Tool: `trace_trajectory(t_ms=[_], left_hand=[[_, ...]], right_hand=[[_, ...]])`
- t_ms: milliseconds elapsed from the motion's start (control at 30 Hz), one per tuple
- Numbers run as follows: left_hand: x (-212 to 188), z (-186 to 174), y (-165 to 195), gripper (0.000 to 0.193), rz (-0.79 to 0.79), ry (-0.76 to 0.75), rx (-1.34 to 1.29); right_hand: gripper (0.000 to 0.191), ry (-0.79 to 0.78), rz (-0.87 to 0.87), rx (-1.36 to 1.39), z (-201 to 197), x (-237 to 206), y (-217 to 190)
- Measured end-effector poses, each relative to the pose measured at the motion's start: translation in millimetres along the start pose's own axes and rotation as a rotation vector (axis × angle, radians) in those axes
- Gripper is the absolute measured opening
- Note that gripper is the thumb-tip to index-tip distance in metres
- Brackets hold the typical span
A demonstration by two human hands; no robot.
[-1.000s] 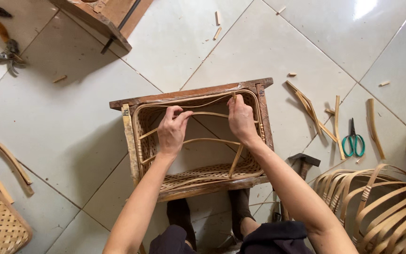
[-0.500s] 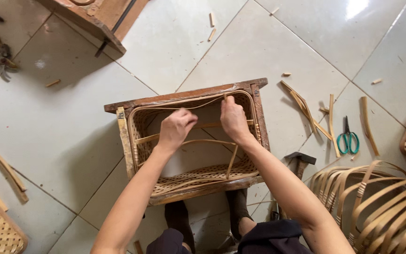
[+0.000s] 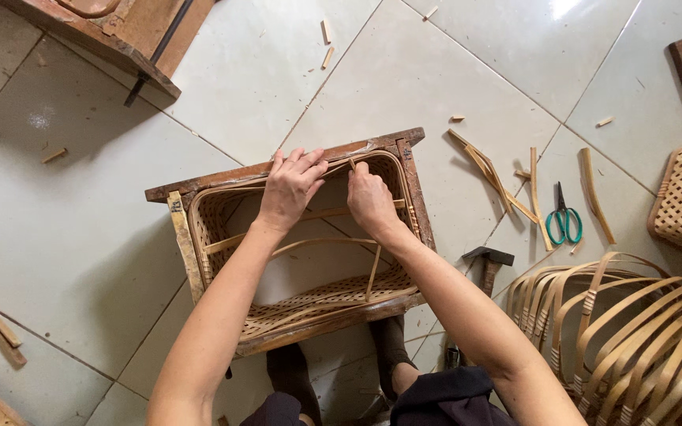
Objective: The person sits on the floor and fits curved bamboo ribs into a woven bamboo basket body held in a wooden frame, pressing the strips into place along the rim. They then tap the ribs with a hammer, lift the frame, and pull the finished basket free, setting it on the floor.
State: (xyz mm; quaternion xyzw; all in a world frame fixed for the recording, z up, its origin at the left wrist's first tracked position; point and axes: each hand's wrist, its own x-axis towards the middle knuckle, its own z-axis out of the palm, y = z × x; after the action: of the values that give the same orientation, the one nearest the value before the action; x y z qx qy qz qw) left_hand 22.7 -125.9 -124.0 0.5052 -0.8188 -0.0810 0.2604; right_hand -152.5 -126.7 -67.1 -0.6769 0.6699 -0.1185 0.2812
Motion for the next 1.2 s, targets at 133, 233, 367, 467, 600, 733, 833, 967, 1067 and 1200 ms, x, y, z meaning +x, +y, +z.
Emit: trace_trajectory(t_ms=[133,233,367,467,600,733,833,967,1067,1200], left_hand=[[4,-5,1,0.033,0.035,-0.021,0.012],[7,-7,4,0.026,-0.040,-0.012,-0.066],[14,-8,7,0.021,-0.167,0.073,-0.212],[19,-9,8,0.020,-0.305,0.070,-0.294],[23,-10,7,0.022,-0.478,-0.009,-0.257],[26,-9,7,0.026,-0.478,0.039,-0.301],[24,-9,7,0.024,-0.444,0.075,-0.294],[21,-9,10,0.025,-0.406,0.074,-0.254],[16,-11,14,0.033,-0.355,0.008,-0.179],[-18,-27,38,0.033,-0.163,0.099,-0.107]], right_hand=[[0.026,0.012,-0.004,-0.012,2,0,2],[0.026,-0.006,-0.004,-0.023,3,0,4],[0.025,0.008,-0.024,-0.072,3,1,4],[0.025,-0.052,-0.028,-0.089,1,2,4],[0.023,-0.126,-0.015,-0.097,-1,4,3],[0.016,-0.118,-0.078,-0.119,3,5,1],[0.015,-0.083,-0.125,-0.121,7,5,0],[0.013,-0.087,-0.080,-0.271,6,4,-1],[0.013,0.178,-0.410,-0.439,6,0,2],[0.015,0.326,-0.595,-0.311,-1,3,29]])
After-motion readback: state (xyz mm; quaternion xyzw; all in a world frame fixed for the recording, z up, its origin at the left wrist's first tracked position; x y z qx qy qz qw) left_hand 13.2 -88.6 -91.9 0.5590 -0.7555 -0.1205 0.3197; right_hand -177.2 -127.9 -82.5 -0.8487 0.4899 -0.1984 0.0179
